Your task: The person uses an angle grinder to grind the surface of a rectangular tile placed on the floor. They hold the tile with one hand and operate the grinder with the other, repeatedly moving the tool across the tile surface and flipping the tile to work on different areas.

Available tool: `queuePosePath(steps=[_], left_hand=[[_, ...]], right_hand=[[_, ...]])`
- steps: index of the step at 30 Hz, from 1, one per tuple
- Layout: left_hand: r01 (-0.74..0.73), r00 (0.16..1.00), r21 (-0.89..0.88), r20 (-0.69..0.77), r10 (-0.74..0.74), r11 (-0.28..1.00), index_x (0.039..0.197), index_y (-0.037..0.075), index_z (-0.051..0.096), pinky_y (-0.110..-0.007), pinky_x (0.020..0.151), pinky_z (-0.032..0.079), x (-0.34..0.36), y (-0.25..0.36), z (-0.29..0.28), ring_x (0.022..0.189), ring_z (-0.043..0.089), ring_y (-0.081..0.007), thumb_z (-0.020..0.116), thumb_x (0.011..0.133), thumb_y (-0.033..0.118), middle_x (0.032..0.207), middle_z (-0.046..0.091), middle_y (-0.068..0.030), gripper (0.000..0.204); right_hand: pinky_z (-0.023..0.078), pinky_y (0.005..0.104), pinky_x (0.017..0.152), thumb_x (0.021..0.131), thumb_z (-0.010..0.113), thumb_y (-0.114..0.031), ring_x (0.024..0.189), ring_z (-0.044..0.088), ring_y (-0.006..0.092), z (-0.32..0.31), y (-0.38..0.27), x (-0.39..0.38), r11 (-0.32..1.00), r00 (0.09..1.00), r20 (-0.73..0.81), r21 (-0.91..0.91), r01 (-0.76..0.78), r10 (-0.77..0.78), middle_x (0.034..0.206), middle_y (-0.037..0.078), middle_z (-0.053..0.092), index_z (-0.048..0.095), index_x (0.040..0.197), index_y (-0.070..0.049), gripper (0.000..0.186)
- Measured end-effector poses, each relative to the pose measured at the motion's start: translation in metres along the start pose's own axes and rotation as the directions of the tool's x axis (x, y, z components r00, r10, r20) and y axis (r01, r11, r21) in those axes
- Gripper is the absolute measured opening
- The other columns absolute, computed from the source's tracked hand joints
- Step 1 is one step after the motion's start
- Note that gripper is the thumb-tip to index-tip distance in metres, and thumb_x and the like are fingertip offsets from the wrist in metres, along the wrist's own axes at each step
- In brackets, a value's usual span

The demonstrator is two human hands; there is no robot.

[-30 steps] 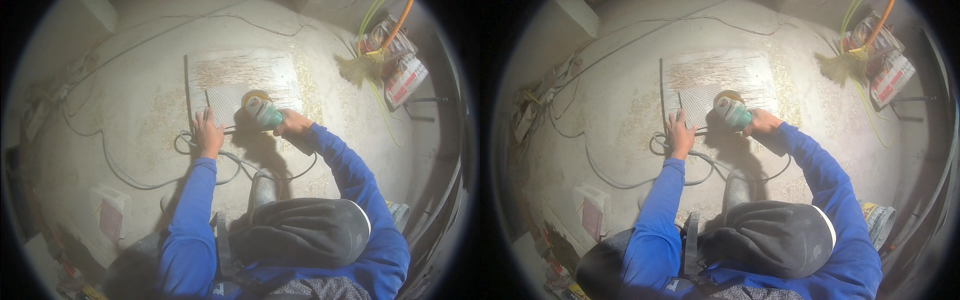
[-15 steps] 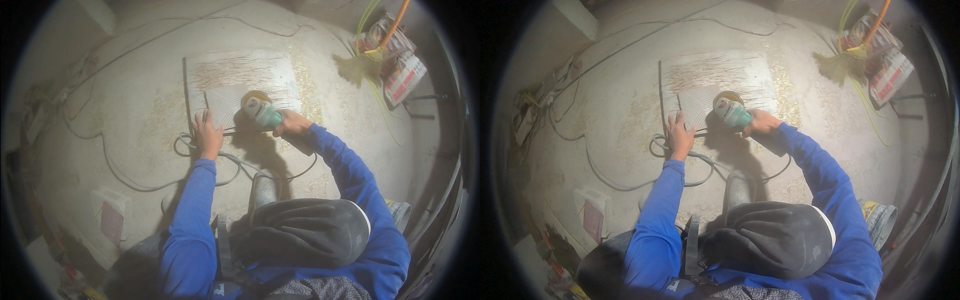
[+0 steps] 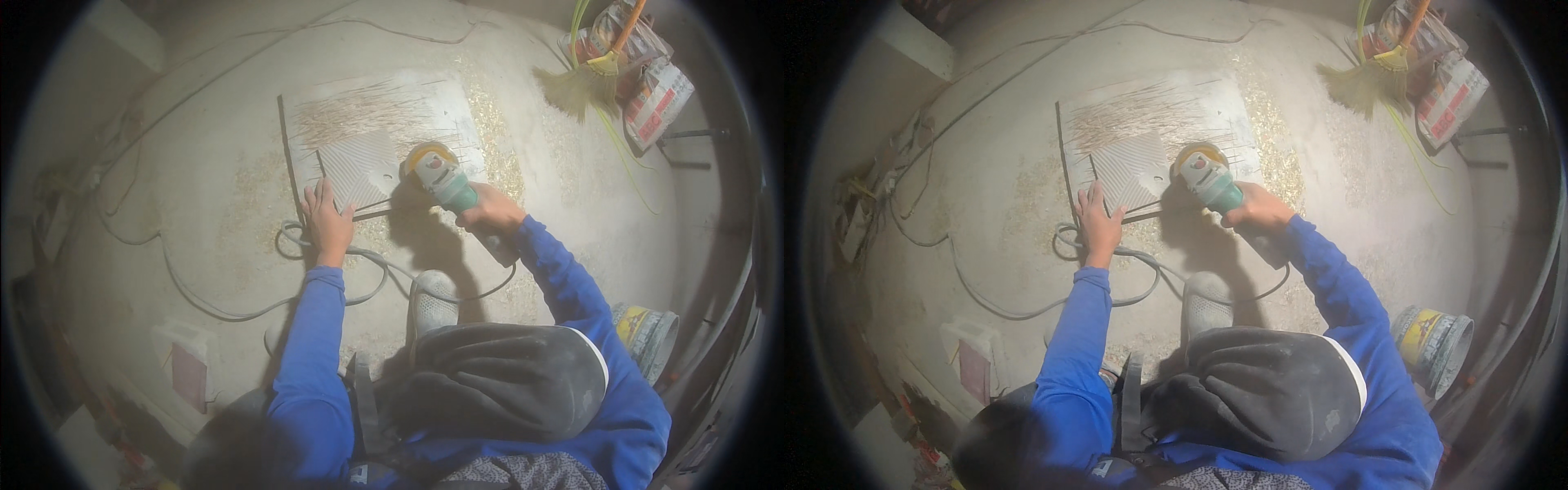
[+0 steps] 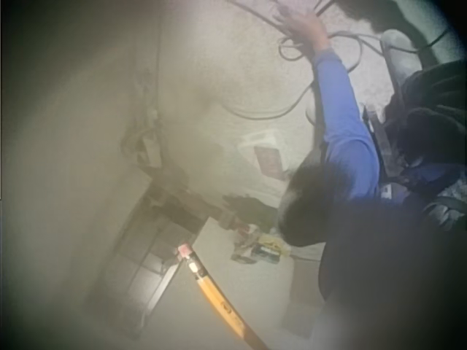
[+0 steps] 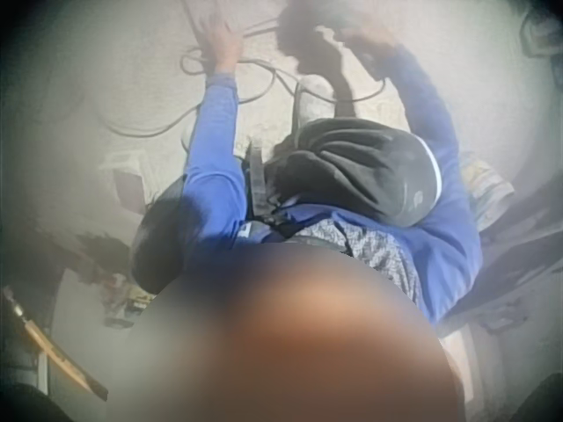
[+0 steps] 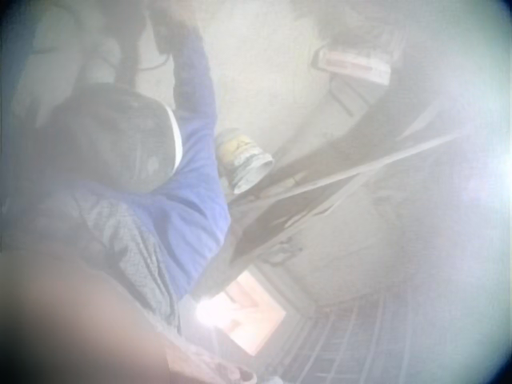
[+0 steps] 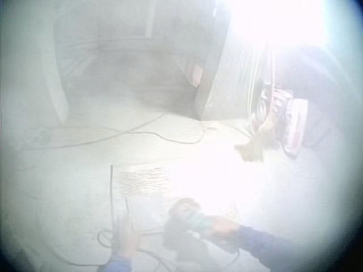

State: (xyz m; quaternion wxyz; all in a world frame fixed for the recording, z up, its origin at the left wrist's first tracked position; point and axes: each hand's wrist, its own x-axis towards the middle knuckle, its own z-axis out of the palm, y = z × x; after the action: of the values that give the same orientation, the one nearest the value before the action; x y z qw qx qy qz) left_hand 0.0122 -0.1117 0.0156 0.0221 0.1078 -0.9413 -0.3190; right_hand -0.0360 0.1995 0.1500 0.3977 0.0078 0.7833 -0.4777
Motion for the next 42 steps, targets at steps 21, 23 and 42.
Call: queuePosePath(steps=[21, 23, 42], left_hand=[[-0.002, 1.0, -0.013, -0.002, 0.002, 1.0, 0.15, 0.001, 0.044, -0.054, 0.123, 0.021, 0.004, -0.008, -0.003, 0.147, 0.031, -0.0432, 0.082, 0.079, 0.016, 0.153, 0.048, -0.0178, 0.081], [0.006, 1.0, -0.015, 0.001, -0.006, 1.0, 0.15, 0.001, 0.044, -0.053, 0.124, 0.021, 0.004, -0.008, -0.005, 0.148, 0.031, -0.043, 0.082, 0.079, 0.016, 0.153, 0.047, -0.0177, 0.081], [0.006, 1.0, -0.008, 0.009, -0.006, 1.0, 0.149, 0.0, 0.045, -0.052, 0.125, 0.019, 0.007, -0.018, -0.006, 0.149, 0.03, -0.0424, 0.081, 0.079, 0.017, 0.154, 0.047, -0.0179, 0.081]], right_hand=[[0.052, 0.035, 0.088, 0.068, 0.081, -0.011, 0.098, 0.067, 0.023, 0.015, -0.021, 0.053, 0.978, 0.993, 0.112, -0.208, 0.0, 0.024, 0.106, 0.015, 0.072, 0.066, 0.122, 0.003, 0.058], [0.052, 0.0349, 0.088, 0.068, 0.082, -0.011, 0.098, 0.067, 0.0228, 0.017, -0.023, 0.054, 0.985, 0.991, 0.132, -0.171, 0.021, 0.001, 0.106, 0.014, 0.072, 0.066, 0.123, 0.002, 0.059], [0.053, 0.0346, 0.087, 0.067, 0.081, -0.012, 0.098, 0.067, 0.0227, 0.023, -0.007, 0.074, 0.991, 0.986, 0.158, -0.114, 0.071, -0.052, 0.107, 0.014, 0.072, 0.066, 0.123, 0.001, 0.06]])
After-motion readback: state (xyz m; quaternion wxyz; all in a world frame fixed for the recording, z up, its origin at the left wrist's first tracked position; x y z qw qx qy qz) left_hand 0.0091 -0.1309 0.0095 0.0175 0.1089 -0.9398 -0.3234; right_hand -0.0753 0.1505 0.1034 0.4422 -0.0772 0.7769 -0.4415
